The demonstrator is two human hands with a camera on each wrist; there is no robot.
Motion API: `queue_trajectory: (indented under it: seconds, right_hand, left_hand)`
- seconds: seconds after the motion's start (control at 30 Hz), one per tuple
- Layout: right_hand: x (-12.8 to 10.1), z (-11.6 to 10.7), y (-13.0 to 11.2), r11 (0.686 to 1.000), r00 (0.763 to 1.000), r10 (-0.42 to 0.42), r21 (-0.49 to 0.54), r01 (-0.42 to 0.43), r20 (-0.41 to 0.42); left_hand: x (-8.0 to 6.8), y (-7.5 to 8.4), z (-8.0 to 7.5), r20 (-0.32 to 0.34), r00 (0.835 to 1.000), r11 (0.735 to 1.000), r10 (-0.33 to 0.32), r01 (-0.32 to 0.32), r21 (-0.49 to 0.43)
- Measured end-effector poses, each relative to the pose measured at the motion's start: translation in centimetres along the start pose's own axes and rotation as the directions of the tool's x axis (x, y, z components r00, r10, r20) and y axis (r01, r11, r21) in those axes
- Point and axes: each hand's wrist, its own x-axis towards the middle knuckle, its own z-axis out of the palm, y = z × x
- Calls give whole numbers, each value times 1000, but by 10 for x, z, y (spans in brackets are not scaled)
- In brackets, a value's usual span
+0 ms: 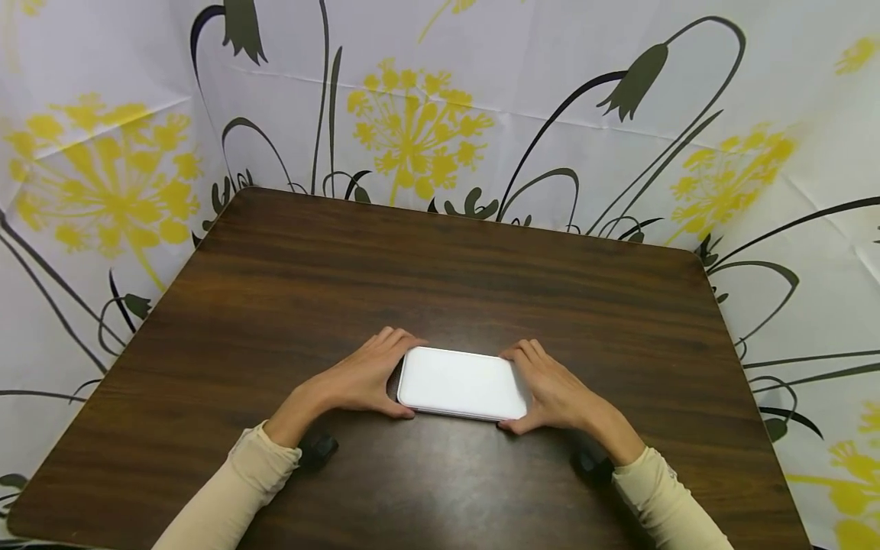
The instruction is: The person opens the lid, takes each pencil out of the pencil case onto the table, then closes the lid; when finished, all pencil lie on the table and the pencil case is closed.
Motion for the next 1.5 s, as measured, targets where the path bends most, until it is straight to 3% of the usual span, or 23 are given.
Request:
queue_trajectory:
  seconds: [0.13,0.23,0.4,0.57,0.7,0.77,0.83,0.97,1.03,1.2,1.37,1.43,1.5]
  right_hand:
    - [-4,-2,-6,1000,1000,22,5,-22,-11]
    - [-13,-9,-13,994,995,86,71,-82,-46]
    - [-31,-24,-14,954,949,228,245,-173,-217]
    - [-37,-29,-7,870,907,323,462,-172,-270]
    - [-40,-30,-9,776,899,373,608,-167,-229]
    - [-41,-32,-12,753,899,378,639,-158,-223]
    - [-41,-34,-14,773,889,381,614,-157,-253]
    - [-37,-36,-13,863,860,386,460,-209,-334]
    - [-34,-33,-9,878,854,404,399,-264,-326]
    - [-32,-27,-6,846,853,463,406,-345,-240]
    - [-31,-26,-5,817,858,471,468,-336,-205]
    - [-31,-28,-6,792,860,475,517,-324,-187]
    - [-33,-30,-8,747,860,484,589,-310,-161]
  left_hand:
    - [-7,-5,-4,-11,1000,999,-16,15,-49]
    - [-7,-7,-4,-6,1000,998,-11,11,-68]
    - [-10,-9,-2,-18,1000,996,-20,18,-84]
    - [-12,-11,-2,-42,999,995,-24,20,-100]
    - [-11,-10,0,-34,999,995,-19,16,-95]
    - [-11,-10,0,-26,1000,996,-16,14,-88]
    - [-10,-9,0,-22,1000,996,-13,11,-85]
    - [-10,-9,0,-29,1000,998,-11,9,-69]
    - [-10,-9,0,-28,999,998,-14,12,-62]
    - [-11,-8,1,-12,1000,999,-14,14,-32]
    - [-11,-9,1,-20,1000,1000,-16,16,-14]
    - [-12,-10,1,-25,1000,1000,-14,13,-10]
    - [-12,-11,1,-30,1000,1000,-8,8,-11]
